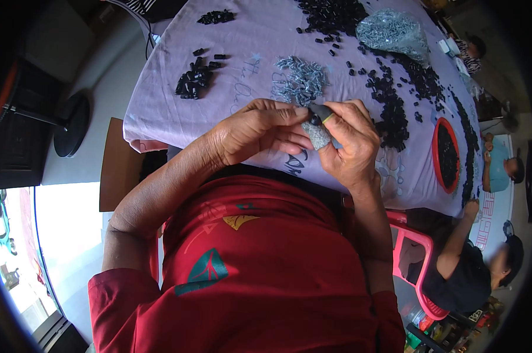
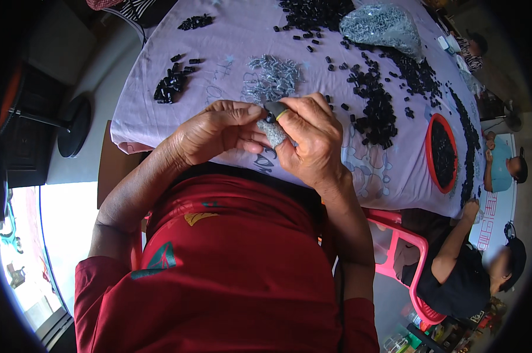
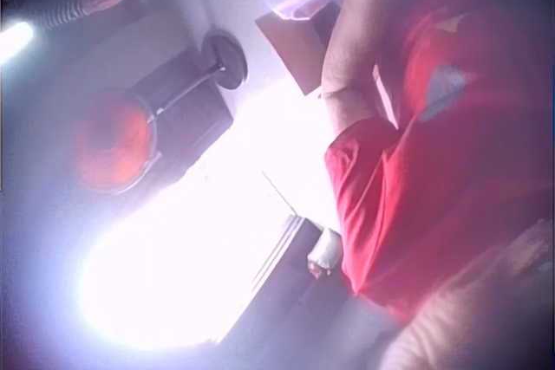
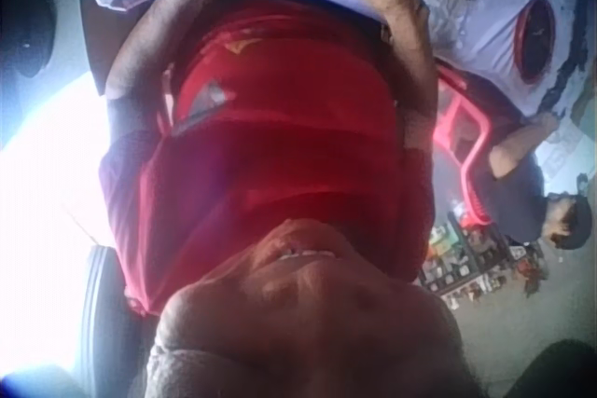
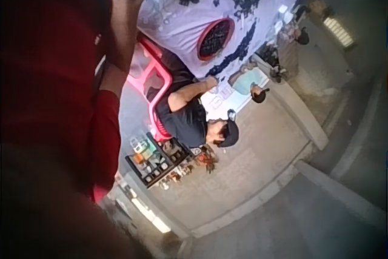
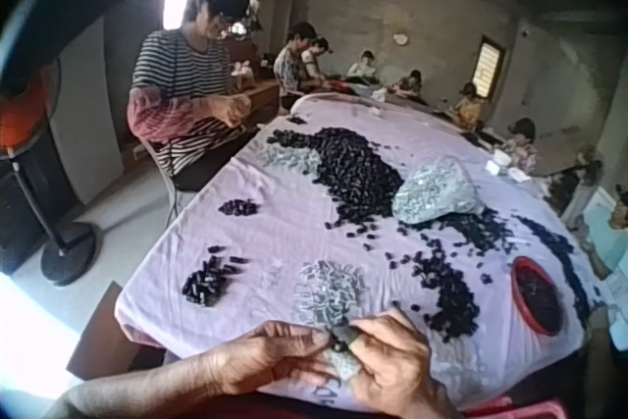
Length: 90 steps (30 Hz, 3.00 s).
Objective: The person assembles fasteners by picking up screws and plastic components from the table and inserting each screw into a plastic component by hand.
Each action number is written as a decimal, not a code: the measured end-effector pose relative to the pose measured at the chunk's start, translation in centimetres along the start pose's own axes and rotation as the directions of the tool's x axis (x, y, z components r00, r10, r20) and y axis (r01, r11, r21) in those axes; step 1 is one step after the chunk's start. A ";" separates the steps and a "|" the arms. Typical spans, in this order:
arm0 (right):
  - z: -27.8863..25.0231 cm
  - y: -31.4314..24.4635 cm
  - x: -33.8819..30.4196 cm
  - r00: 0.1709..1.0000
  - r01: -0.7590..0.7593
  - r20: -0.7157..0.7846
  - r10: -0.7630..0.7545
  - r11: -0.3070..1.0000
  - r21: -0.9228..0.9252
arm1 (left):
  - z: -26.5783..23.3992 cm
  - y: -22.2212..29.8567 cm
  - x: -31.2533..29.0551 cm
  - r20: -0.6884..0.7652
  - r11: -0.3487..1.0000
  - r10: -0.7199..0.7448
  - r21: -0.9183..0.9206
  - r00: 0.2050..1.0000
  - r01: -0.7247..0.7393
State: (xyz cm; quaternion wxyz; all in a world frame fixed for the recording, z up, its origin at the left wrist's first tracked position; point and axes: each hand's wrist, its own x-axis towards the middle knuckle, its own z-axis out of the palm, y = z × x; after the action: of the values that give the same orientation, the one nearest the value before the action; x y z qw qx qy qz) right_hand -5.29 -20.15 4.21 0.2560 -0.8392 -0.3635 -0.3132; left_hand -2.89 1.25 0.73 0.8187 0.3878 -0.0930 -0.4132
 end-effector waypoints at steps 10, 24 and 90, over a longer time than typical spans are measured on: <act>1.3 0.0 -1.2 0.998 -0.018 -0.049 0.026 0.988 0.150 | -0.2 -0.6 -0.2 -0.058 0.989 -0.062 -0.138 0.996 0.054; 0.8 -0.5 -0.9 0.996 -0.086 0.031 0.083 0.990 0.108 | 0.2 0.1 -0.5 -0.134 0.964 0.042 0.266 0.990 -0.005; -3.6 7.5 -5.0 0.769 -0.612 0.088 0.633 0.769 -0.184 | -6.4 3.7 -0.9 0.151 -0.349 0.823 0.895 0.548 0.278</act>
State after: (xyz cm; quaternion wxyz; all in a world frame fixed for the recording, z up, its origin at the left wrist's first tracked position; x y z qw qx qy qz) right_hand -3.44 -29.32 1.54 0.2567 -0.9489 -0.0582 -0.1741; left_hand 1.78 6.81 -0.89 0.2273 0.9148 -0.1794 0.2815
